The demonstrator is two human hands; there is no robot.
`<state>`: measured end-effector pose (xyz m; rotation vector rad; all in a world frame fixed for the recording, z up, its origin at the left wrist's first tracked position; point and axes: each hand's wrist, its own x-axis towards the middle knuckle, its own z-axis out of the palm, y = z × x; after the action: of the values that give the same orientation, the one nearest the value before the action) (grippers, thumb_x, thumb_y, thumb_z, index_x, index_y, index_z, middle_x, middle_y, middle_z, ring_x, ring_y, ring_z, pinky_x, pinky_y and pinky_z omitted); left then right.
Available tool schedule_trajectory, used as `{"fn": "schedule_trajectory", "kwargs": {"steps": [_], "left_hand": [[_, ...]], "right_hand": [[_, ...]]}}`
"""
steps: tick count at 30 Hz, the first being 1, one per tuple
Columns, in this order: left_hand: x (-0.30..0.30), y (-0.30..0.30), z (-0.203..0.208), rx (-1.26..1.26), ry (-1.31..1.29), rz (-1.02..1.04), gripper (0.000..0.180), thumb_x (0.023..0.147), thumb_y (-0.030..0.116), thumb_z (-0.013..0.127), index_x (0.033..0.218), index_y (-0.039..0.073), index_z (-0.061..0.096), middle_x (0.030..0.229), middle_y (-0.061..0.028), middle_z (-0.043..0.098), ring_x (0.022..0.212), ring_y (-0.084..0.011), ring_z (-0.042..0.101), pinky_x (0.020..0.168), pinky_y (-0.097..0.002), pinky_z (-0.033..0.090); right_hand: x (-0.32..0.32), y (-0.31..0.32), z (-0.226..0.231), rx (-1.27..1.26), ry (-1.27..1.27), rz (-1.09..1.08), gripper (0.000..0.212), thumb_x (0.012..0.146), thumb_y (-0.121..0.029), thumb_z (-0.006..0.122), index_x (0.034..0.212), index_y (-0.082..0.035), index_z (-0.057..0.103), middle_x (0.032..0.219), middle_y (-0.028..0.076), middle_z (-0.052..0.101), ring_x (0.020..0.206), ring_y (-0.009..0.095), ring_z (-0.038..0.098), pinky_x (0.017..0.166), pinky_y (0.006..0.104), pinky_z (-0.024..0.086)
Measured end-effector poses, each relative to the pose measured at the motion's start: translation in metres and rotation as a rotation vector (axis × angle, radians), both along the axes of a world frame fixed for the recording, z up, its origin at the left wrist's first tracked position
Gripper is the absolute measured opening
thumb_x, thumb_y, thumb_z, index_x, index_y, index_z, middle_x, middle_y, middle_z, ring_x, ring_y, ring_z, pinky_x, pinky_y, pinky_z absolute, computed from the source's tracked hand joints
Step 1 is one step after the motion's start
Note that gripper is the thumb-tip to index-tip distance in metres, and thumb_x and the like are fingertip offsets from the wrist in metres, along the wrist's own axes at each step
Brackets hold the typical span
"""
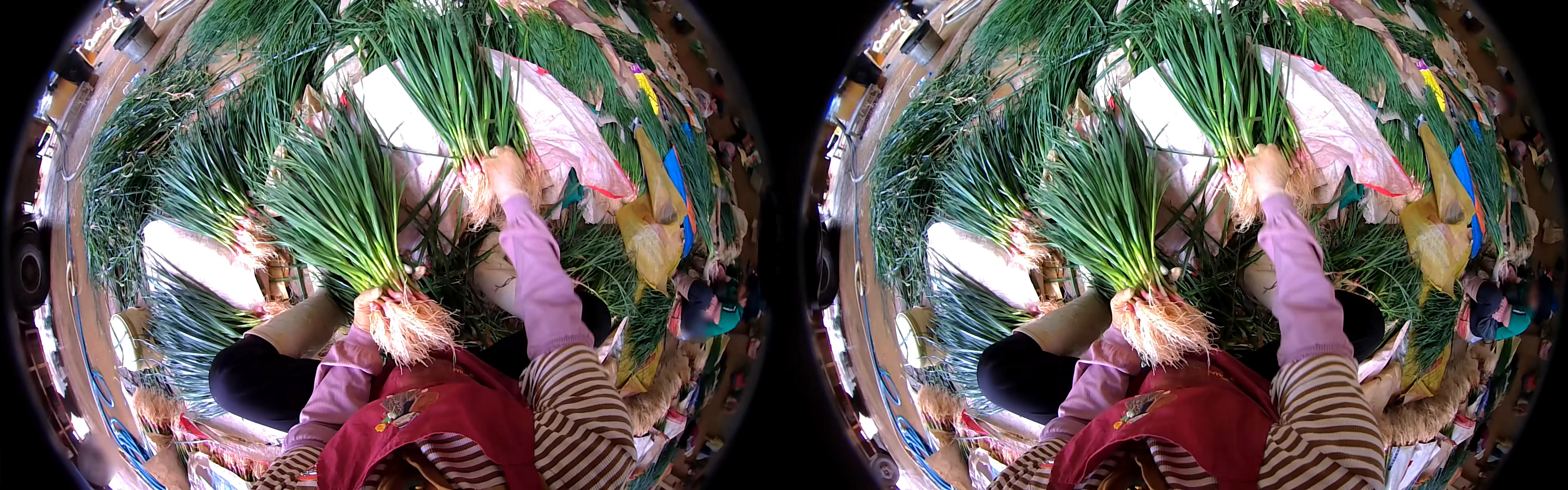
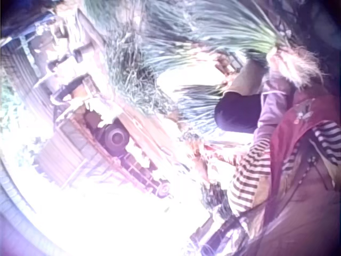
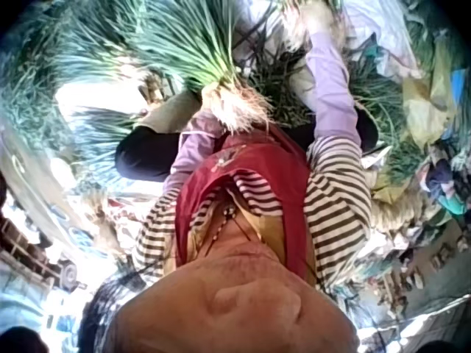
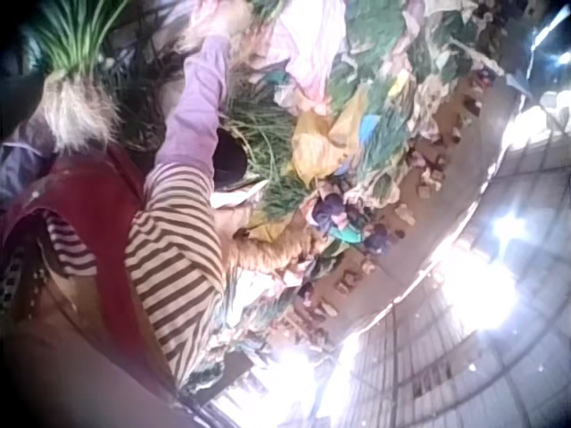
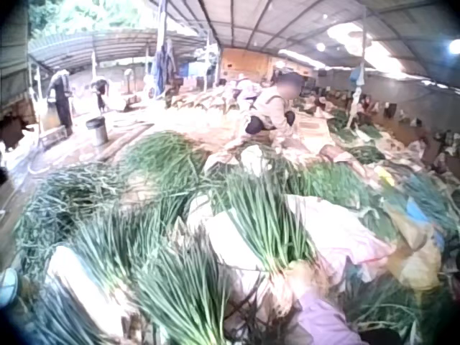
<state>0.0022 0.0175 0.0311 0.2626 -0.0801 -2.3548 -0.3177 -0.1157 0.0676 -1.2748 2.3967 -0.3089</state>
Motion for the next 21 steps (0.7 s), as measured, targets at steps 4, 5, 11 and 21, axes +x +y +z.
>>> {"fn": "schedule_trajectory", "kwargs": {"steps": [4,5,11,21], "left_hand": [[0.001,0.005,-0.020,0.137,-0.031,-0.001,0.046,0.071,0.026,0.063,0.100,-0.010,0.058,0.090,-0.0247,0.063,0.089,-0.0387,0.060,0.083,-0.0481,0.049],[0.003,0.007,-0.029,0.149,-0.056,-0.003,0.043,0.072,0.025,0.063,0.097,-0.010,0.059,0.089,-0.0239,0.063,0.088,-0.0373,0.061,0.082,-0.0468,0.050],[0.010,0.006,-0.036,0.209,-0.132,-0.052,0.035,0.072,0.023,0.065,0.087,-0.009,0.062,0.090,-0.0208,0.064,0.085,-0.0320,0.062,0.079,-0.0431,0.051],[0.021,0.008,-0.064,0.159,-0.137,-0.147,0.047,0.073,0.021,0.065,0.106,-0.011,0.056,0.110,-0.0214,0.060,0.094,-0.0274,0.060,0.086,-0.0391,0.049]], "right_hand": [[0.084,0.083,0.015,-0.171,-0.629,0.014,0.007,0.084,-0.011,0.059,0.080,-0.005,0.060,0.074,0.004,0.057,0.064,0.013,0.056,0.055,0.0293,0.050],[0.102,0.103,0.011,-0.181,-0.552,0.186,0.011,0.084,-0.012,0.060,0.077,-0.004,0.059,0.075,0.006,0.055,0.067,0.016,0.056,0.060,0.0295,0.049],[0.144,0.136,-0.017,-0.394,-0.335,0.373,0.024,0.080,-0.018,0.062,0.067,-0.001,0.050,0.071,0.015,0.050,0.067,0.034,0.052,0.061,0.0431,0.041],[0.002,0.061,-0.023,-0.124,-0.099,-0.179,0.027,0.089,-0.026,0.053,0.093,0.000,0.061,0.071,0.010,0.060,0.066,0.021,0.058,0.065,0.0374,0.047]]}}
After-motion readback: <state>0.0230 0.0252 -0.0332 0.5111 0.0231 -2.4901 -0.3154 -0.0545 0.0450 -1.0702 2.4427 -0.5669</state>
